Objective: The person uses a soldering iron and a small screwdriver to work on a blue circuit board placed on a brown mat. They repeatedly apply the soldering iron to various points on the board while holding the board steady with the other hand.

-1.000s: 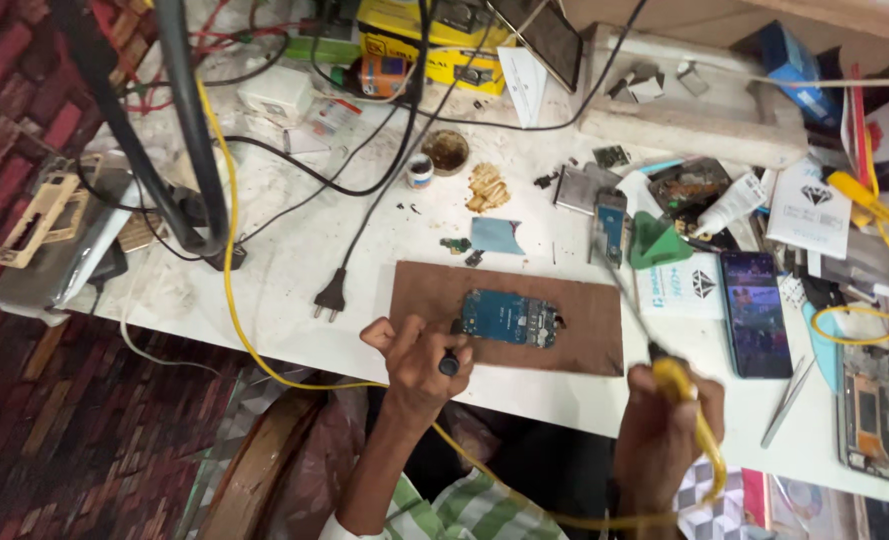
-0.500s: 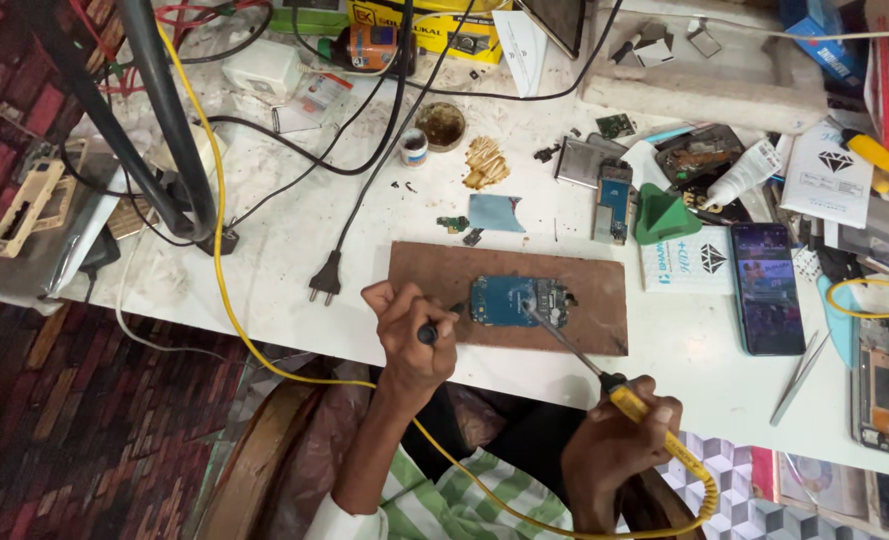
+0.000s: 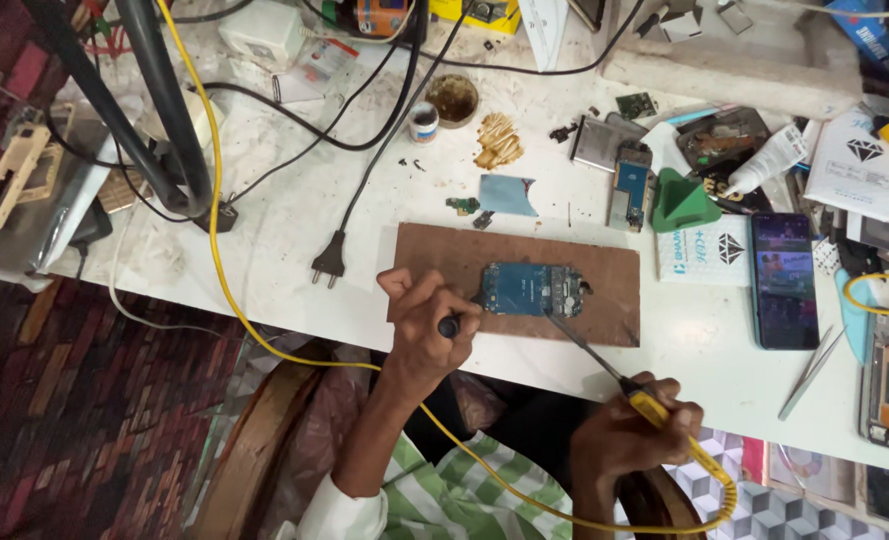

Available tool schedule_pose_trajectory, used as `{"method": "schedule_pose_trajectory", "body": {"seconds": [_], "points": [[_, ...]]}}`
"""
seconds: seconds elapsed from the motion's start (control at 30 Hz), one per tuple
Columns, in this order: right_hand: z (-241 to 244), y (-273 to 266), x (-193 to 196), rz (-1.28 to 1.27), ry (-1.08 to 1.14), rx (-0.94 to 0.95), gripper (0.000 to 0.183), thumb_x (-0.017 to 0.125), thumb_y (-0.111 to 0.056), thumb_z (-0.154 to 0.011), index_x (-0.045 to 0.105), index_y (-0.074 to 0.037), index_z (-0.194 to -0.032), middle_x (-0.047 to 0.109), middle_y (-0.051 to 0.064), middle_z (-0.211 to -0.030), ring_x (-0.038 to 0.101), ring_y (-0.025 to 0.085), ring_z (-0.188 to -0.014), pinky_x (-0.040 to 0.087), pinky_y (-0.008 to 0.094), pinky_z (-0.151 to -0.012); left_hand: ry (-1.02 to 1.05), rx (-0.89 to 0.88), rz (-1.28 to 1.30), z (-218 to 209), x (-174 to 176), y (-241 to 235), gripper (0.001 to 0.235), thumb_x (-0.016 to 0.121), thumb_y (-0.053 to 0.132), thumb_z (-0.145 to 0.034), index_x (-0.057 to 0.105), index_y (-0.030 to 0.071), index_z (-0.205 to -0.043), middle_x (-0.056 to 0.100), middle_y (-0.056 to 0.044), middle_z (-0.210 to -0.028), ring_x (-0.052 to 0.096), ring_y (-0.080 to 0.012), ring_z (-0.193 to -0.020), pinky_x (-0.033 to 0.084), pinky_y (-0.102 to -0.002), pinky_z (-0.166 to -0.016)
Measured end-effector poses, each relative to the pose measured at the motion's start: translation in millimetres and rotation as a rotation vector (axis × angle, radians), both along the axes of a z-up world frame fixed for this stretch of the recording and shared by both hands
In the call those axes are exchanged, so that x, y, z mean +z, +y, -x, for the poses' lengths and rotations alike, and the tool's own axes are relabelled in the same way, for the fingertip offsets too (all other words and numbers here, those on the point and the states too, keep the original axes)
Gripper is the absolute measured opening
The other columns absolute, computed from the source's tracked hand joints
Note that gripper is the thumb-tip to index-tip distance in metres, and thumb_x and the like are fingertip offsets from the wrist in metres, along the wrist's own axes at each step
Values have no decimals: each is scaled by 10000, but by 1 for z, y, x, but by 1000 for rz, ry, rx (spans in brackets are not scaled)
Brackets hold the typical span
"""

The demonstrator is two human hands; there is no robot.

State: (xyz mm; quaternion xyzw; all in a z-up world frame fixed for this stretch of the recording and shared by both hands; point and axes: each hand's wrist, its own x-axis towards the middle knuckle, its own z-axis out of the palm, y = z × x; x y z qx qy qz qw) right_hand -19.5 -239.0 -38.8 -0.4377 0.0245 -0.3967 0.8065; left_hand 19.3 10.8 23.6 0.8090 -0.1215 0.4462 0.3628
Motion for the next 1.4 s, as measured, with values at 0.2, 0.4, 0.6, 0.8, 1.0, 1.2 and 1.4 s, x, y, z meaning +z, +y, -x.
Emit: {"method": "schedule_pose_trajectory", "body": {"seconds": [0.2, 0.4, 0.6, 0.8, 1.0, 1.2, 1.4], "points": [[-4, -20, 12, 102, 148, -146, 348, 555, -405, -1126, 496, -97, -976, 539, 68, -829, 479, 154, -592, 424, 236, -637, 36, 45, -40, 2, -2, -1, 303, 642, 250, -1008, 556, 135, -741, 558, 13, -667, 496, -153, -639, 284, -412, -785], [-10, -29, 11, -78, 139, -111, 278, 566, -372, -1077, 499, -126, -966, 573, 73, -818, 537, 143, -633, 370, 211, -541, 68, 66, 0, 2, -3, 0, 214, 679, 203, -962, 582, 121, -789, 623, 11, -738, 521, -149, -691, 289, -416, -827], [-4, -28, 10, 40, 111, -96, 421, 567, -375, -1173, 448, -110, -868, 526, 45, -737, 507, 118, -597, 424, 224, -595, 60, 25, -106, 10, -9, -2, 183, 765, 138, -831, 589, 132, -779, 665, 24, -779, 490, -141, -690, 270, -420, -801], [-24, -14, 36, 216, 219, -322, 358, 480, -398, -1119, 493, -49, -1041, 590, 92, -865, 569, 150, -702, 473, 266, -651, 27, 28, -160, 11, -16, -4, 224, 767, 207, -889, 559, 141, -838, 691, 27, -851, 488, -135, -710, 262, -419, -787], [-39, 6, 43, 332, -22, -415, 435, 539, -369, -1174, 395, -31, -942, 384, 44, -728, 412, 118, -621, 339, 231, -559, 30, 40, -176, 11, -19, -6, 182, 742, 199, -922, 575, 146, -869, 687, 23, -857, 485, -147, -706, 261, -418, -784], [-35, 17, 33, 417, -94, -456, 346, 570, -297, -1125, 401, -30, -981, 410, 78, -866, 456, 156, -699, 374, 248, -617, 60, 7, -131, 12, -16, -5, 213, 782, 209, -881, 576, 153, -874, 690, 16, -873, 505, -153, -718, 268, -428, -794], [-31, 13, 18, 459, -78, -448, 323, 597, -269, -1112, 394, -50, -987, 434, 83, -986, 503, 179, -825, 425, 288, -743, 37, 28, -138, 11, -17, -5, 186, 771, 243, -899, 603, 169, -869, 657, 14, -827, 525, -157, -721, 264, -424, -785]]}}
